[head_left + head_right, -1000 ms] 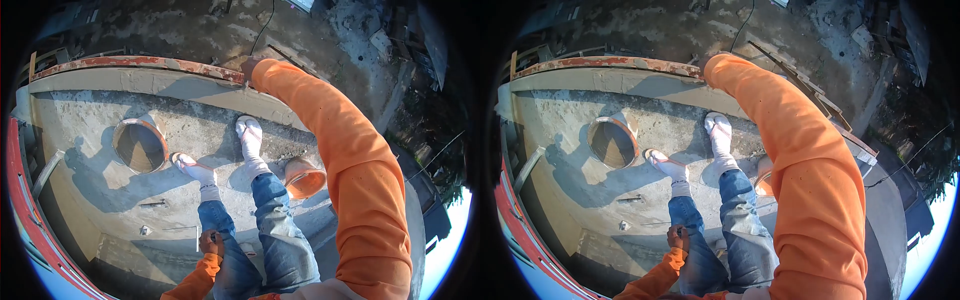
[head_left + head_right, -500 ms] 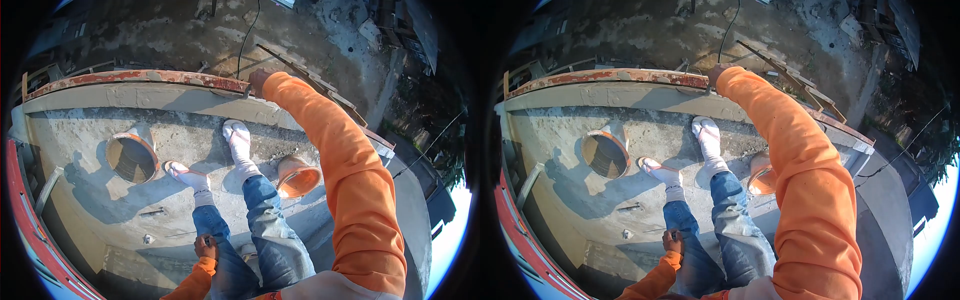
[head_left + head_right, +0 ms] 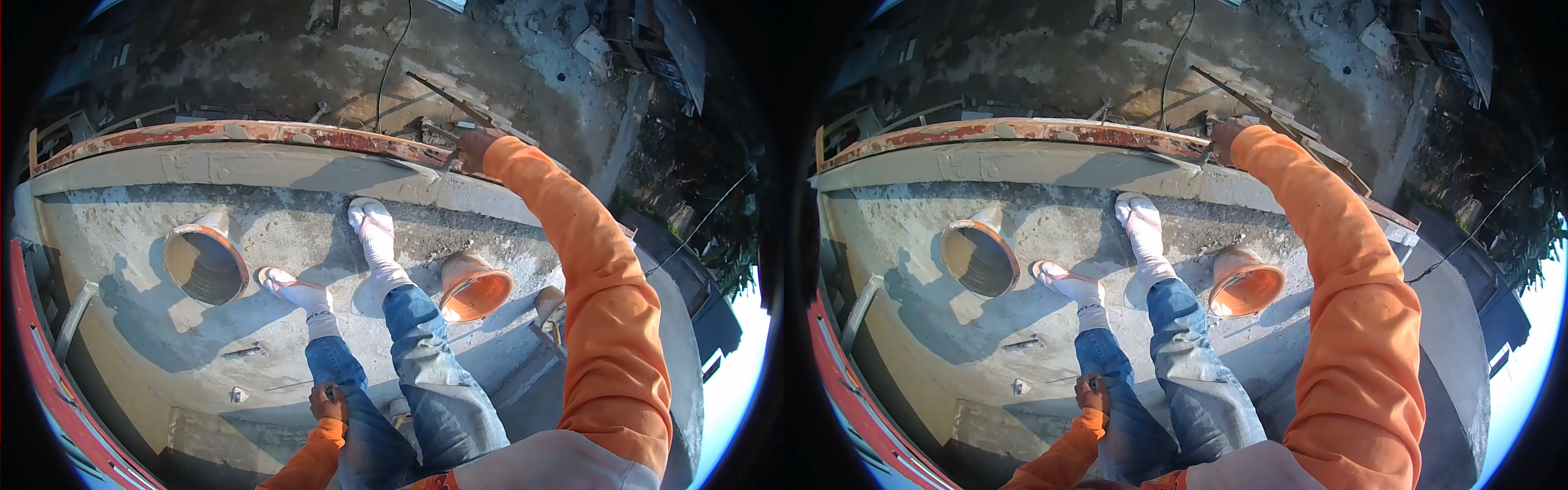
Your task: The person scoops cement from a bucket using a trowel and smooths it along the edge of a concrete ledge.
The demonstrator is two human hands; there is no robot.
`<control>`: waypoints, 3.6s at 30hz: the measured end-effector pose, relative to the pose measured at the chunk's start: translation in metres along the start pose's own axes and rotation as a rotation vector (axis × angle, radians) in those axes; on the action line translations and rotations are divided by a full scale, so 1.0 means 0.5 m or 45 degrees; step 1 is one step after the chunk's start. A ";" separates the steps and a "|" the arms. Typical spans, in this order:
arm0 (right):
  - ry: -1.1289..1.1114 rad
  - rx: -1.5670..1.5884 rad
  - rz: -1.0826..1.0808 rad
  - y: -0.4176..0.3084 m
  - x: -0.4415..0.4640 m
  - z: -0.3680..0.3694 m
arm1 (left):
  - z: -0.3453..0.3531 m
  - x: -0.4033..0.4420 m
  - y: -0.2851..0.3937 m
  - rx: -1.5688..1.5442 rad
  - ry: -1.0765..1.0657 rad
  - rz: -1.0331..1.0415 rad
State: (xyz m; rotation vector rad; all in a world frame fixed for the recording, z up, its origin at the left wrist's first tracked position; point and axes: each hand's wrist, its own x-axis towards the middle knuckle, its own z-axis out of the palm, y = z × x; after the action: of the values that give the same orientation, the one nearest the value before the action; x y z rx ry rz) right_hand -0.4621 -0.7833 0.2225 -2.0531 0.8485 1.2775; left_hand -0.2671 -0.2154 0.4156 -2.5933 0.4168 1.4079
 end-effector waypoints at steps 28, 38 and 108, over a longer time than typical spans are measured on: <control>0.184 0.508 -0.579 -0.692 -0.128 0.017 | -0.239 0.758 -0.218 -2.072 0.144 -0.389; 0.158 -0.612 -0.182 -1.057 0.102 -0.065 | -0.078 0.699 -0.175 -1.881 0.204 -0.390; 0.336 -0.035 -0.180 0.053 -0.027 0.127 | 0.164 -0.089 0.036 0.167 -0.102 0.025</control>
State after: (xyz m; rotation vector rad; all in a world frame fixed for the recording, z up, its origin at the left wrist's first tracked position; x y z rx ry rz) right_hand -0.5220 -0.7503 0.2070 -2.2933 0.7859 0.9614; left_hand -0.3611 -0.2028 0.4082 -2.4268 0.5061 1.4343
